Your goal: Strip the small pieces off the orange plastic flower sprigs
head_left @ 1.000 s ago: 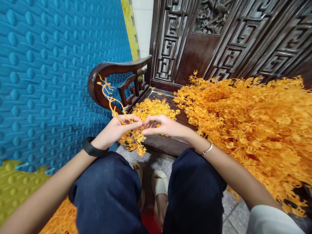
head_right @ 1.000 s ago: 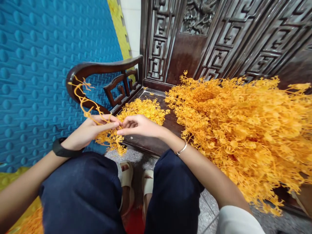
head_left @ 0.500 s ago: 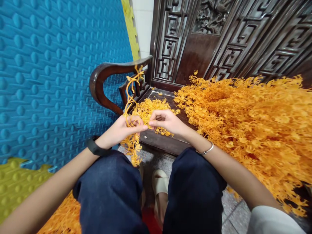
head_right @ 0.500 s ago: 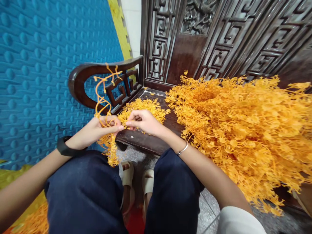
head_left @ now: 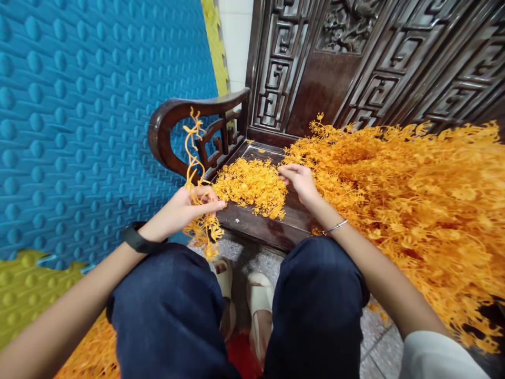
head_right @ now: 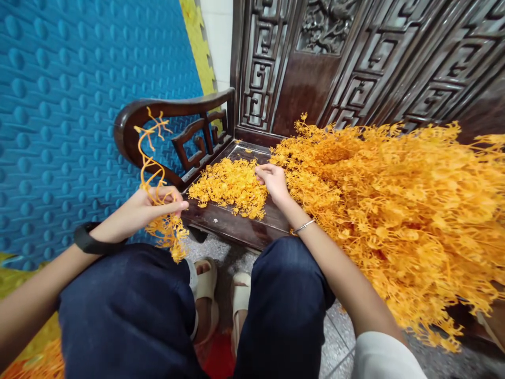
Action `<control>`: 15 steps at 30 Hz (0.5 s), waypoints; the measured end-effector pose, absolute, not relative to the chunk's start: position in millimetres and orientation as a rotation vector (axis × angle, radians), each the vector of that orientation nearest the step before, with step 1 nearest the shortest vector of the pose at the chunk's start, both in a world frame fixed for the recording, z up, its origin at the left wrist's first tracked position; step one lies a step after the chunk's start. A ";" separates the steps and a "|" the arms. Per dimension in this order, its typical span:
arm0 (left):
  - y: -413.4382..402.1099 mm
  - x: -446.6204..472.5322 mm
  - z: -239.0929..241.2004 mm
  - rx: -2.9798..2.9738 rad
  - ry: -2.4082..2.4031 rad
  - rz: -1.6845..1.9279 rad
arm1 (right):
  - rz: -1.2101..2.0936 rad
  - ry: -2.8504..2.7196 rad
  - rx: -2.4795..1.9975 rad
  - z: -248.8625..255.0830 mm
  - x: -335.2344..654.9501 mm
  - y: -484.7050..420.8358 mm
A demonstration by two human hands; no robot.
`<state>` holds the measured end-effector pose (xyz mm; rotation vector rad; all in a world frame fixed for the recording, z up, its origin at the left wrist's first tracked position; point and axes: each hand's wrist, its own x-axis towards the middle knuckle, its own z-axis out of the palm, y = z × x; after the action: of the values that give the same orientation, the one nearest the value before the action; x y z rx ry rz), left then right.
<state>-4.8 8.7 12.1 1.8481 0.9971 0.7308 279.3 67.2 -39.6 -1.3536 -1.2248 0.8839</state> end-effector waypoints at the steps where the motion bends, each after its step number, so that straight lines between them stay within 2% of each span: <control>1: 9.1 -4.4 11.7 1.851 1.000 0.735 | 0.896 -1.234 -1.349 -41.6 278.1 69.5; 8: 11.0 -0.7 9.7 1.828 1.014 0.775 | 1.107 -1.350 -1.299 -48.3 274.1 71.1; 15: 12.4 7.5 11.5 1.864 0.966 0.792 | 1.174 -1.701 -1.121 -21.6 247.1 44.7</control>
<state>7.5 12.4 11.5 1.8639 0.9664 0.7921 247.1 44.7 -21.6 -1.1211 -1.7014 1.1737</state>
